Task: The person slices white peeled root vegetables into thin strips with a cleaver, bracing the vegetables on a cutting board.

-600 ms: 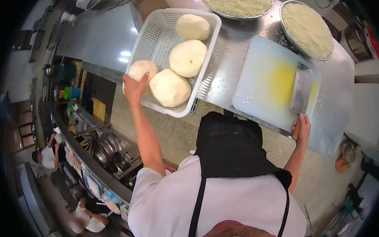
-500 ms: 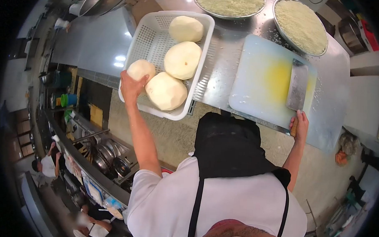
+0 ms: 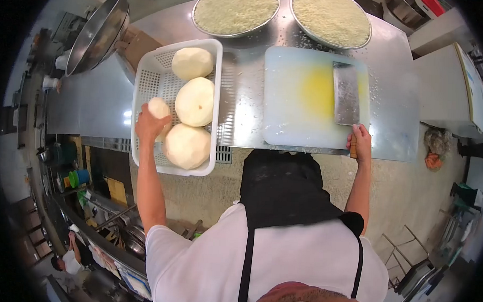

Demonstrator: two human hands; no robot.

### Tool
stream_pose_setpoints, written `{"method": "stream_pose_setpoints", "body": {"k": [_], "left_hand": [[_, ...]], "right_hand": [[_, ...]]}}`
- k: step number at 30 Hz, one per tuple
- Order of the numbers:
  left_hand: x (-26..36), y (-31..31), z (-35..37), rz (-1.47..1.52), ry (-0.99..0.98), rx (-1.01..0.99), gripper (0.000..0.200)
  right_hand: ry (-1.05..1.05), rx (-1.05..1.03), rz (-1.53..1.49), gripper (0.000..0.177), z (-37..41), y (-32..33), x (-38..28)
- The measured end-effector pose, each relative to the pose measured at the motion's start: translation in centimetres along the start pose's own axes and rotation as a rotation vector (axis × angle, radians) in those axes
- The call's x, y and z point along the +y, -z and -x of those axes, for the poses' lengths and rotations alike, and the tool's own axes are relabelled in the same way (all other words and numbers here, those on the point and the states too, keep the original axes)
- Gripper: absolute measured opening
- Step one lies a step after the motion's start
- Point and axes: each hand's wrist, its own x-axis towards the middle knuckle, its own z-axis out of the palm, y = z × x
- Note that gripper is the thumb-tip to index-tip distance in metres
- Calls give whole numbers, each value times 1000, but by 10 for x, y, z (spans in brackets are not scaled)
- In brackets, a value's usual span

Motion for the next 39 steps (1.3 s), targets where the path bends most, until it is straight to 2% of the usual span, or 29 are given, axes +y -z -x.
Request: {"method": "stream_pose_setpoints", "body": {"k": [3, 7, 9, 10, 12, 19, 23, 24, 25, 28, 31, 33, 35, 37, 38, 39], "left_hand": [[-3, -1, 4, 132, 11, 115, 98], [-39, -13, -19, 282, 50, 155, 90], [-53, -10, -18, 867, 257, -74, 84], [-57, -17, -13, 860, 238, -83, 84], [-66, -34, -9, 1345, 377, -71, 77], [-68, -36, -4, 1679, 400, -64, 73], [-66, -18, 15, 1803, 363, 107, 70], [-60, -9, 25, 1862, 280, 123, 71], [-50, 0, 34, 1918, 195, 134, 71], [1, 27, 78, 1950, 143, 158, 73], [49, 15, 114, 2010, 115, 48, 75], [102, -10, 138, 2010, 197, 38, 75], [170, -23, 161, 2062, 207, -171, 76], [217, -55, 168, 2029, 153, -238, 78], [232, -68, 170, 2027, 150, -259, 78], [244, -80, 172, 2050, 98, -385, 76]], "right_hand": [[10, -7, -33, 36, 3, 0, -1], [14, -11, -36, 30, 4, 1, -6], [11, -24, -8, 29, 5, 0, -8], [2, -36, 4, 30, 10, 0, -16], [41, -46, 7, 30, 1, 5, -7], [18, -31, 33, 29, 6, -4, -18], [31, -48, 60, 28, 7, -2, -18], [37, -52, 54, 28, 7, -4, -18], [35, -52, 38, 29, 8, -4, -18], [46, -62, 29, 27, 6, 2, -15], [59, -99, -33, 25, 5, 5, -8], [47, -133, -95, 26, 6, 5, -1], [-73, -209, -429, 38, 13, 7, 2], [-89, -205, -437, 42, 20, 7, -1], [-61, -211, -303, 45, 22, 10, -3], [-38, -215, -170, 48, 26, 12, -5]]}}
